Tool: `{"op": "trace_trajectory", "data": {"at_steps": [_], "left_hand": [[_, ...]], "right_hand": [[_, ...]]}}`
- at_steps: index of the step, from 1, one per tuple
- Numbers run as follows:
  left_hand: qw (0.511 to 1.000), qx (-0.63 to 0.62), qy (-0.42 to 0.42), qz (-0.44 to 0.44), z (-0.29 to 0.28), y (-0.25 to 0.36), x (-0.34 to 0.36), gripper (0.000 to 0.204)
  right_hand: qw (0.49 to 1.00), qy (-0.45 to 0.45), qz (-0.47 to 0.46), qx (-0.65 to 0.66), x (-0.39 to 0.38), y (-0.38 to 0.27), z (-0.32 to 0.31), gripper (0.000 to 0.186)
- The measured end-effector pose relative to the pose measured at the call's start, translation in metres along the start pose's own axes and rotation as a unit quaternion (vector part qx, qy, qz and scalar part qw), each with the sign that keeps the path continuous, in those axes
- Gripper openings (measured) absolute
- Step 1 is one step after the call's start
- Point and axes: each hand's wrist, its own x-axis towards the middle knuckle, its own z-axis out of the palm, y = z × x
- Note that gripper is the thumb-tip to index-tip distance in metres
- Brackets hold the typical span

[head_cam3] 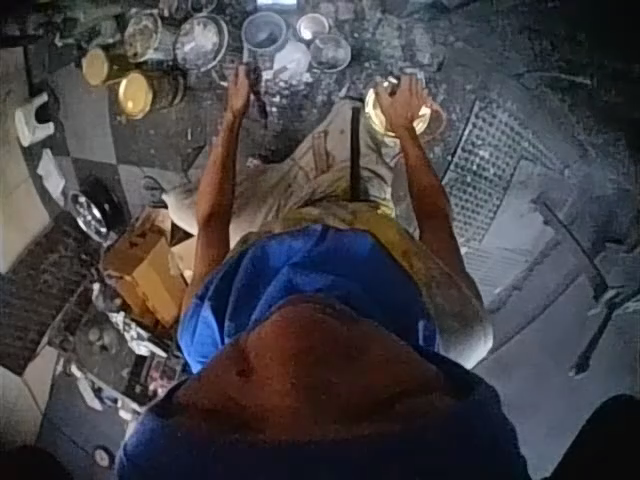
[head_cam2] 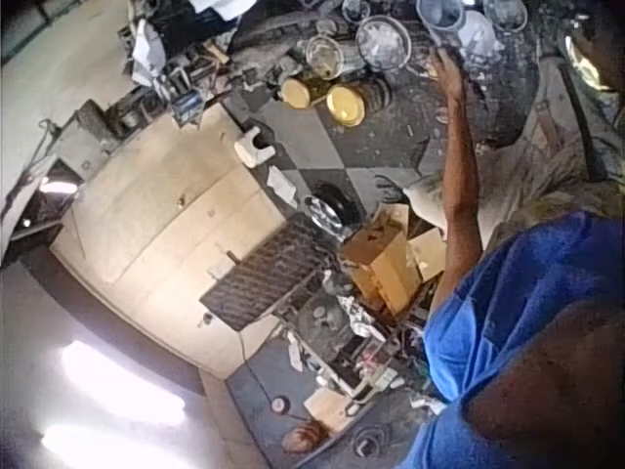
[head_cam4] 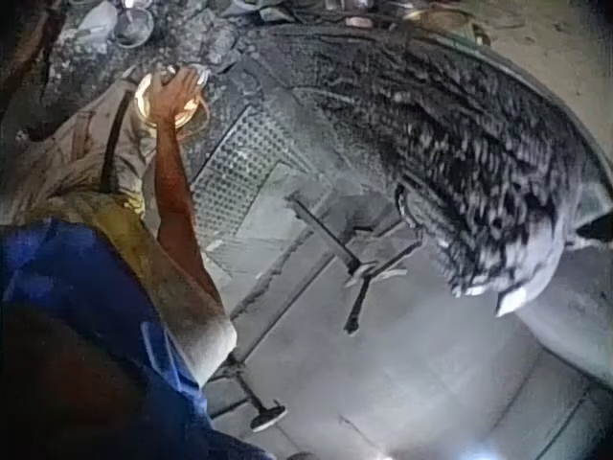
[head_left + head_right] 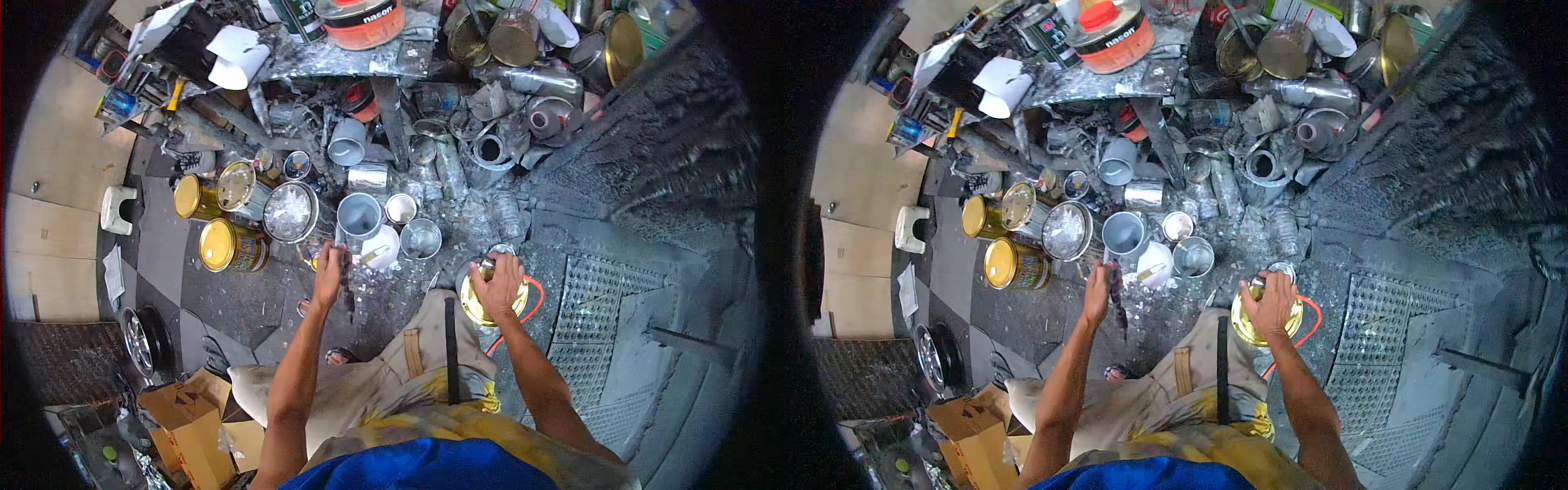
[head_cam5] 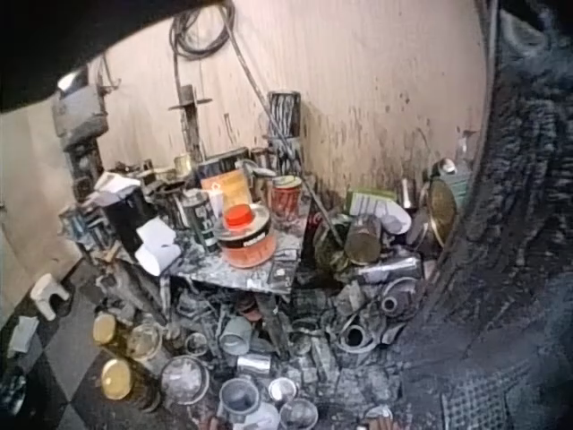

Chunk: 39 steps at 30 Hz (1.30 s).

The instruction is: Preparing and mixing automotive paint in a specialized mixing room.

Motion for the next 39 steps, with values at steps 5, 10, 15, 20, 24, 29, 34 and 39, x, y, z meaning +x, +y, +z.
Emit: {"op": "trace_trajectory", "data": {"at_steps": [5, 10, 15, 20, 24, 29, 34, 39], "left_hand": [[0.955, -0.261, -0.111, -0.090, 0.009, 0.121, -0.092, 0.027], [0.989, -0.125, -0.055, 0.058, 0.012, 0.210, -0.159, 0.028], [0.972, -0.163, -0.022, 0.166, 0.017, 0.276, -0.185, 0.043], [0.938, -0.216, -0.019, 0.269, 0.019, 0.335, -0.205, 0.039], [0.926, -0.224, -0.004, 0.304, 0.026, 0.369, -0.229, 0.039], [0.917, -0.218, 0.011, 0.335, 0.031, 0.380, -0.243, 0.039], [0.913, -0.222, 0.006, 0.343, 0.039, 0.372, -0.252, 0.035], [0.922, -0.225, -0.009, 0.316, 0.031, 0.360, -0.244, 0.029]], "right_hand": [[0.999, -0.030, -0.009, -0.017, -0.004, 0.001, -0.010, 0.033], [0.985, -0.072, -0.044, 0.148, -0.022, -0.059, -0.084, 0.038], [0.935, -0.119, -0.217, 0.255, -0.072, -0.147, -0.142, 0.042], [0.900, -0.177, -0.156, 0.366, -0.106, -0.208, -0.153, 0.037], [0.868, -0.139, -0.124, 0.460, -0.107, -0.238, -0.161, 0.031], [0.850, -0.131, -0.110, 0.499, -0.094, -0.261, -0.184, 0.032], [0.818, -0.141, -0.065, 0.554, -0.094, -0.278, -0.185, 0.034], [0.787, -0.154, -0.045, 0.596, -0.109, -0.283, -0.180, 0.034]]}}
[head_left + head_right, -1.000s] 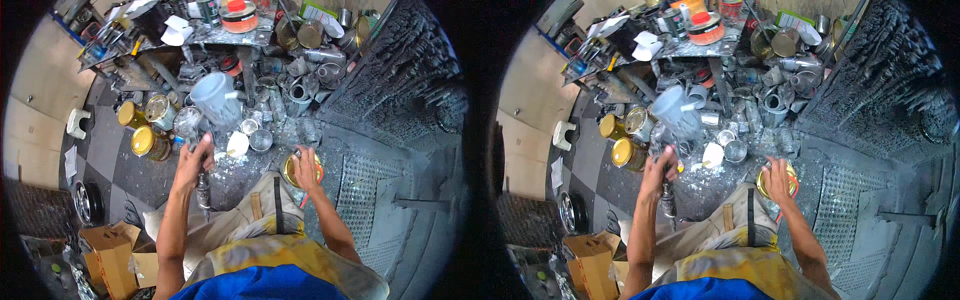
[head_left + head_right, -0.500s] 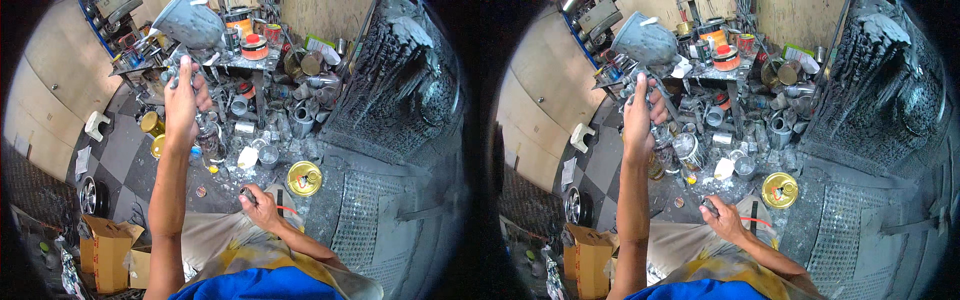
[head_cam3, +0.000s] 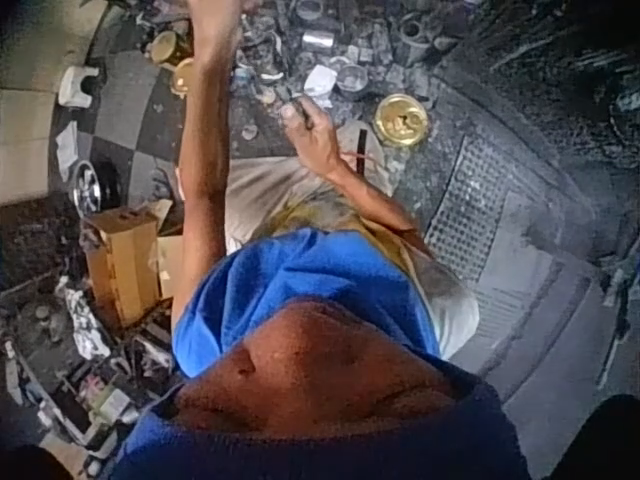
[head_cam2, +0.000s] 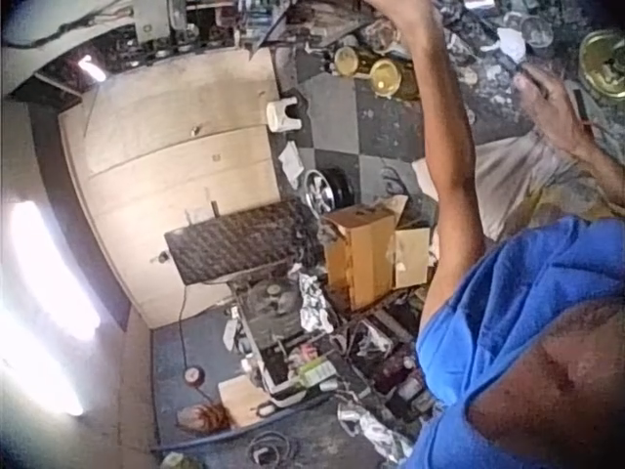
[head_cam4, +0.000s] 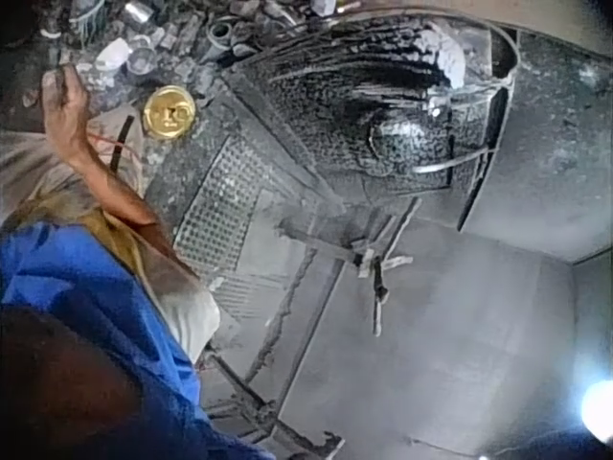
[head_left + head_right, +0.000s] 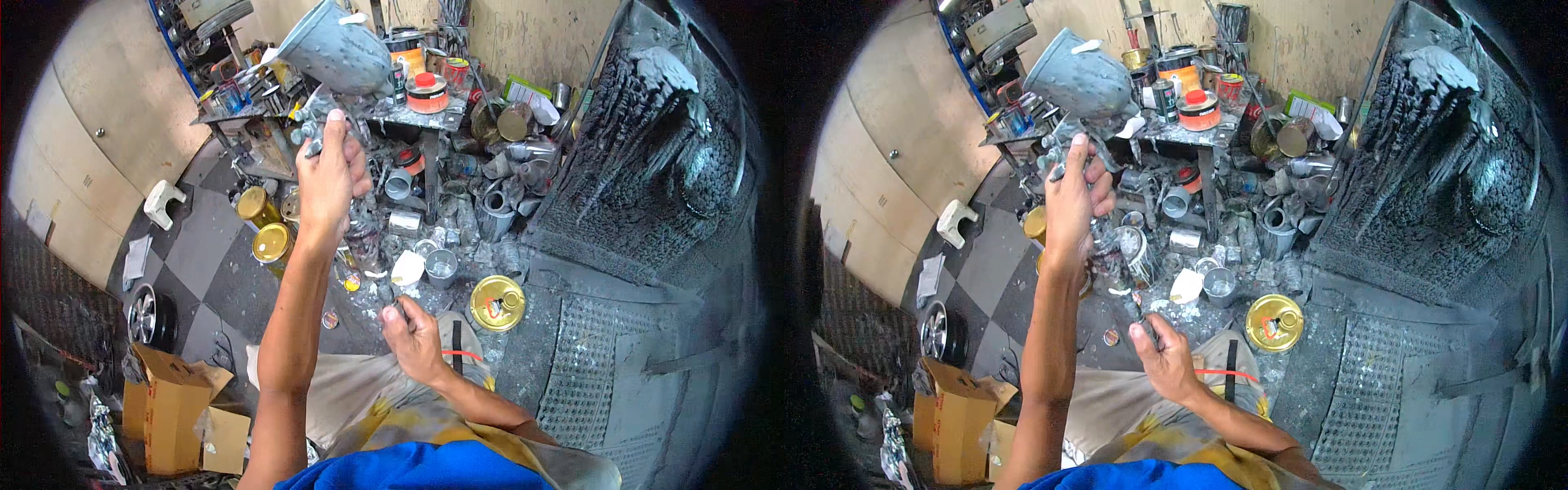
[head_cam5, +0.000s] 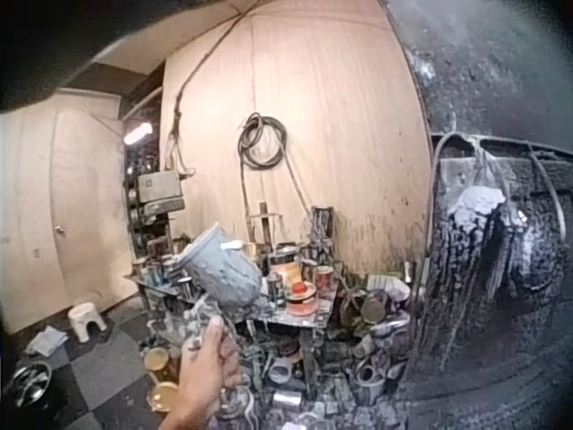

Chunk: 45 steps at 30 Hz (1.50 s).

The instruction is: Preparing and mixing automotive paint in a specialized mixing room.

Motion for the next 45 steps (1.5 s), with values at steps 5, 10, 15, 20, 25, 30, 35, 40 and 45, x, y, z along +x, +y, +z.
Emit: {"op": "trace_trajectory", "data": {"at_steps": [5, 10, 15, 20, 25, 30, 35, 40, 45], "left_hand": [[1.000, -0.022, 0.008, -0.017, -0.003, 0.000, -0.014, 0.025], [0.997, -0.059, -0.045, -0.037, -0.002, -0.003, -0.026, 0.026], [0.996, -0.030, -0.080, -0.009, 0.030, -0.010, -0.037, 0.045], [0.968, 0.034, -0.227, -0.101, 0.038, -0.011, -0.044, 0.074], [0.912, 0.016, -0.349, -0.214, 0.048, -0.029, -0.052, 0.082], [0.897, 0.062, -0.378, -0.221, 0.060, -0.048, -0.066, 0.079], [0.868, 0.049, -0.431, -0.243, 0.061, -0.048, -0.068, 0.060], [0.847, 0.048, -0.487, -0.206, 0.072, -0.042, -0.074, 0.051], [0.861, 0.105, -0.439, -0.234, 0.066, -0.047, -0.079, 0.051]], "right_hand": [[0.970, -0.054, 0.119, 0.205, -0.007, -0.007, 0.001, 0.031], [0.996, -0.014, 0.024, 0.084, -0.008, 0.020, 0.007, 0.034], [0.980, 0.099, -0.118, -0.129, -0.011, 0.037, 0.012, 0.042], [0.956, 0.159, -0.161, -0.188, -0.020, 0.052, 0.001, 0.047], [0.994, 0.051, -0.066, -0.076, -0.035, 0.064, 0.008, 0.054], [0.993, 0.083, -0.065, -0.049, -0.034, 0.069, 0.003, 0.044], [0.994, 0.081, -0.059, -0.035, -0.030, 0.058, -0.007, 0.036], [0.997, 0.064, -0.004, -0.047, -0.029, 0.058, -0.016, 0.038], [0.996, 0.071, -0.034, -0.040, -0.029, 0.060, -0.013, 0.034]]}}
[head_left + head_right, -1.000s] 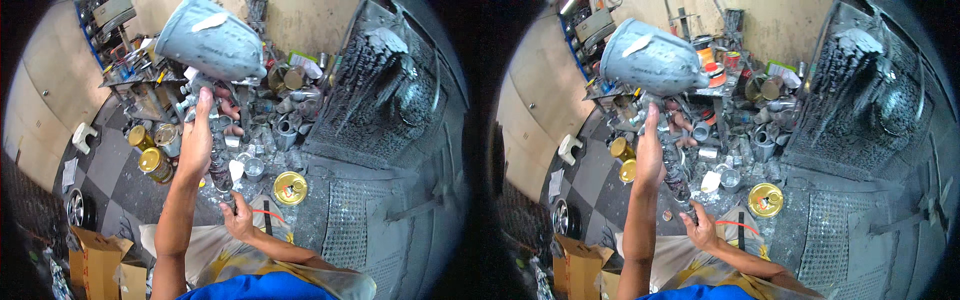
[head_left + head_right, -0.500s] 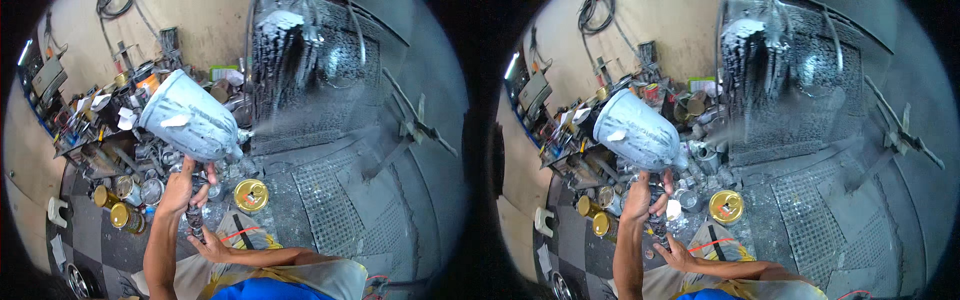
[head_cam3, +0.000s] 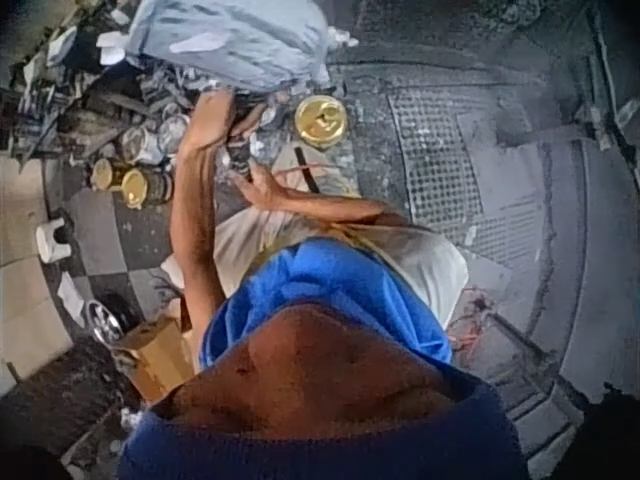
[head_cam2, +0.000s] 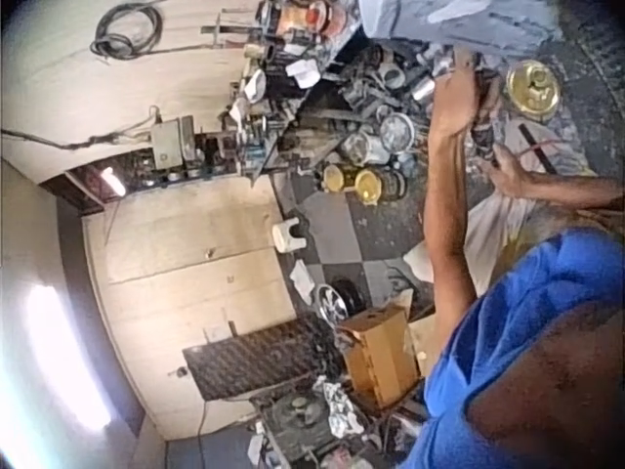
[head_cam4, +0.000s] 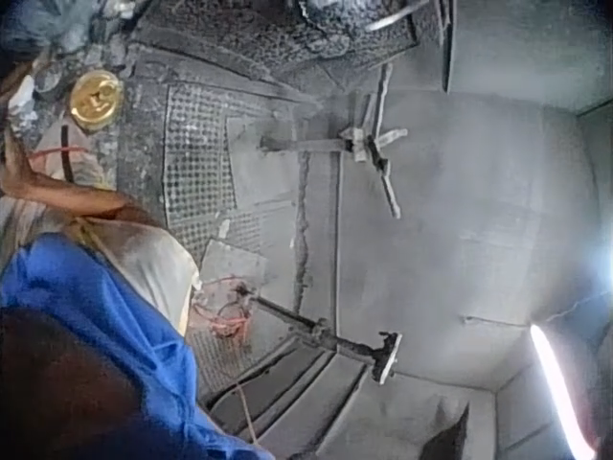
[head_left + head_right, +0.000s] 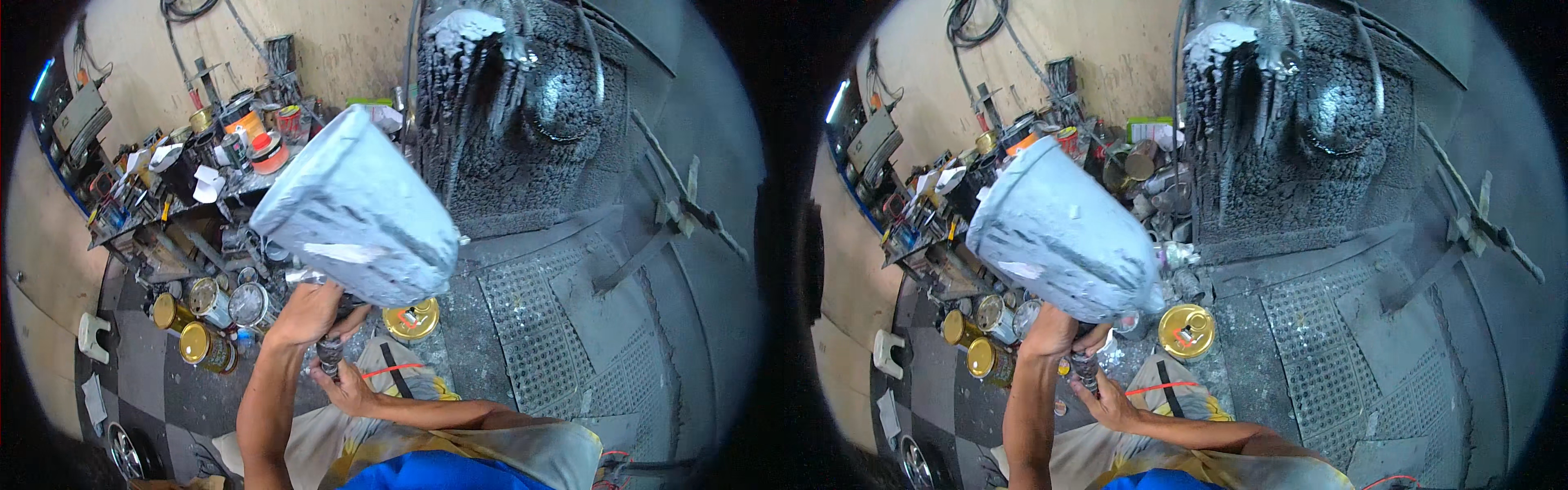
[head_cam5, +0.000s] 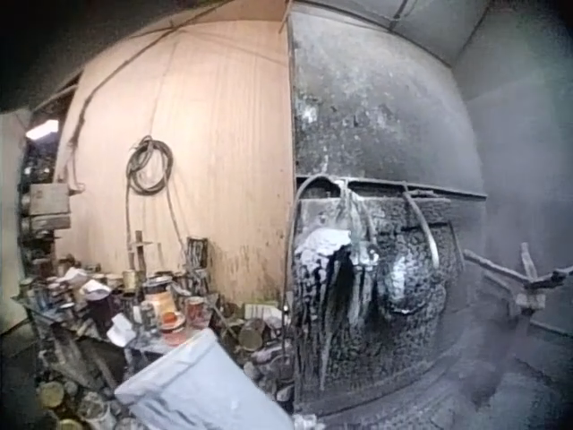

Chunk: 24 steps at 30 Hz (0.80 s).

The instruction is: Preparing and mixing automotive paint in a specialized mixing room.

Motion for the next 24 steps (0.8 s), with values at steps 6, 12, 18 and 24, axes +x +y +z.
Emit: {"op": "trace_trajectory", "data": {"at_steps": [6, 12, 18, 24], "left_hand": [[0.998, -0.036, -0.042, 0.012, -0.002, -0.002, 0.003, 0.044], [0.998, -0.046, -0.008, 0.038, -0.015, -0.008, -0.008, 0.040], [0.977, -0.146, 0.128, 0.085, -0.063, -0.046, -0.035, 0.059], [0.900, -0.204, 0.373, 0.102, -0.117, -0.108, -0.066, 0.058]], "right_hand": [[0.999, -0.008, -0.009, -0.039, -0.003, 0.008, 0.000, 0.030], [0.980, -0.088, -0.077, -0.159, 0.012, 0.011, -0.014, 0.047], [0.954, -0.063, -0.110, -0.273, 0.027, 0.027, -0.070, 0.066], [0.841, 0.061, 0.062, -0.535, 0.037, 0.097, -0.176, 0.087]]}}
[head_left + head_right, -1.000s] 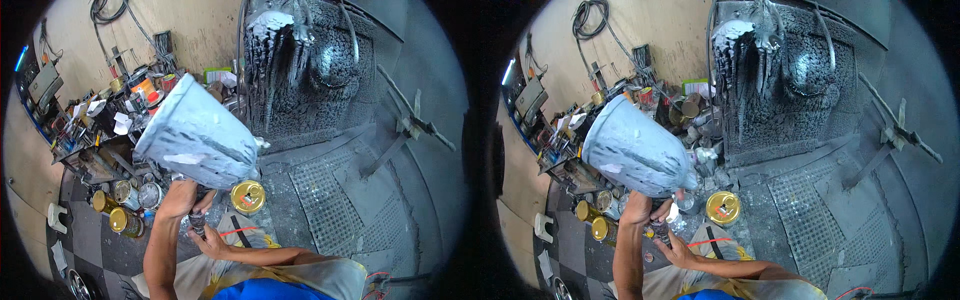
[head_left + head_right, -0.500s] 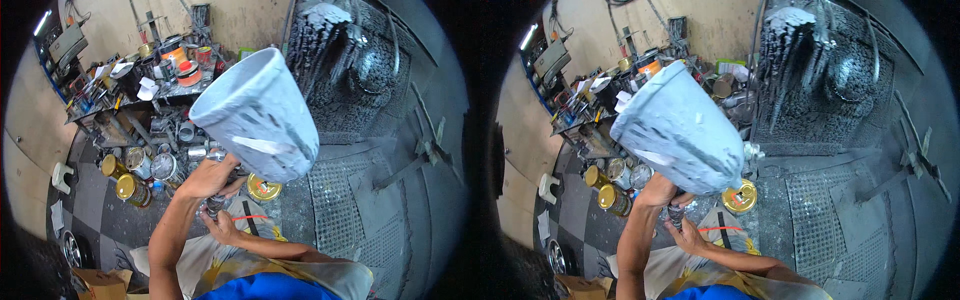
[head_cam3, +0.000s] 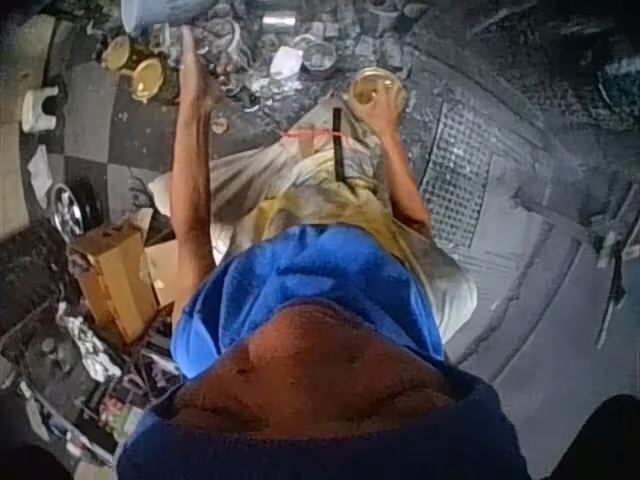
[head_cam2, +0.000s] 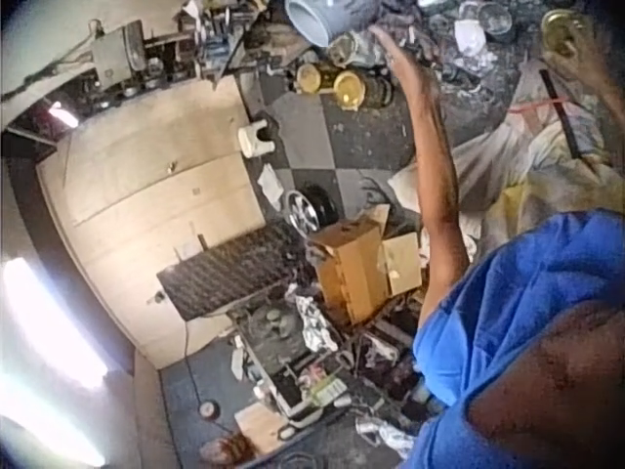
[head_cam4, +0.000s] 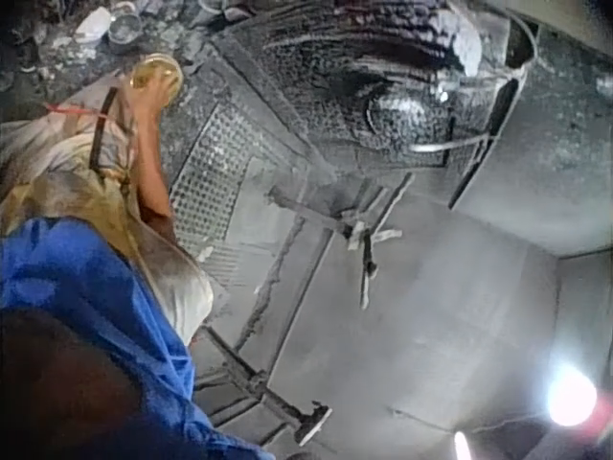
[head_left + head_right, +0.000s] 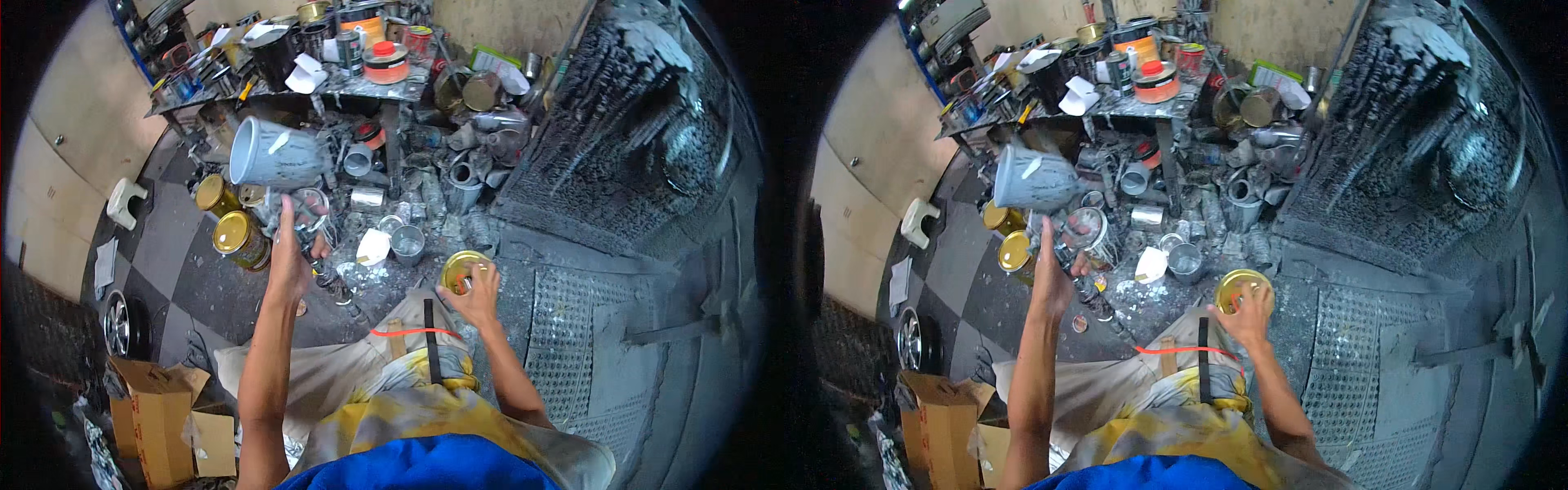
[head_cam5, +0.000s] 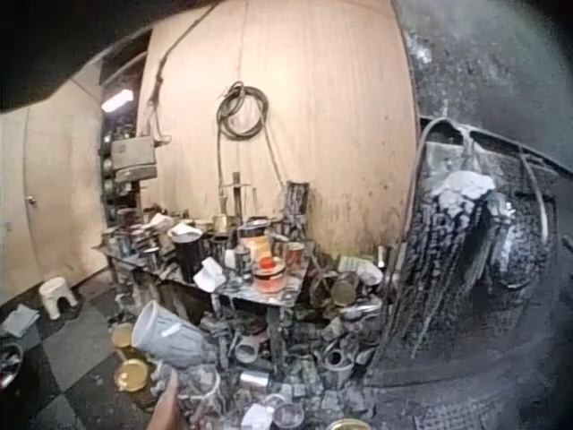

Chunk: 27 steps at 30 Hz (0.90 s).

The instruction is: Preparing and mixing automotive paint in a specialized mixing room.

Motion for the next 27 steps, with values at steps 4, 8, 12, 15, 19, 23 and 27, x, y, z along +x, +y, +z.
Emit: {"op": "trace_trajectory", "data": {"at_steps": [4, 8, 12, 15, 19, 23, 27], "left_hand": [[0.980, -0.062, 0.191, 0.000, -0.069, -0.048, 0.004, 0.055], [0.937, -0.130, 0.323, -0.030, -0.130, -0.098, 0.006, 0.067], [0.885, -0.179, 0.421, -0.088, -0.194, -0.163, -0.003, 0.056], [0.872, -0.228, 0.414, -0.127, -0.276, -0.220, -0.020, 0.047], [0.881, -0.173, 0.396, -0.194, -0.306, -0.280, -0.041, 0.038], [0.873, -0.189, 0.375, -0.250, -0.321, -0.303, -0.053, 0.036], [0.846, -0.176, 0.452, -0.219, -0.347, -0.304, -0.044, 0.044]], "right_hand": [[0.986, -0.111, 0.088, -0.091, 0.003, 0.036, 0.024, 0.101], [0.977, -0.138, 0.131, -0.093, 0.009, 0.046, 0.042, 0.105], [0.968, -0.140, 0.151, -0.140, 0.020, 0.039, 0.048, 0.115], [0.975, -0.121, 0.125, -0.136, 0.023, 0.029, 0.060, 0.116], [0.992, -0.009, 0.056, -0.108, 0.012, 0.053, 0.065, 0.102], [0.991, 0.043, 0.077, -0.103, 0.017, 0.065, 0.056, 0.096], [0.985, 0.087, 0.109, -0.099, 0.030, 0.069, 0.035, 0.090]]}}
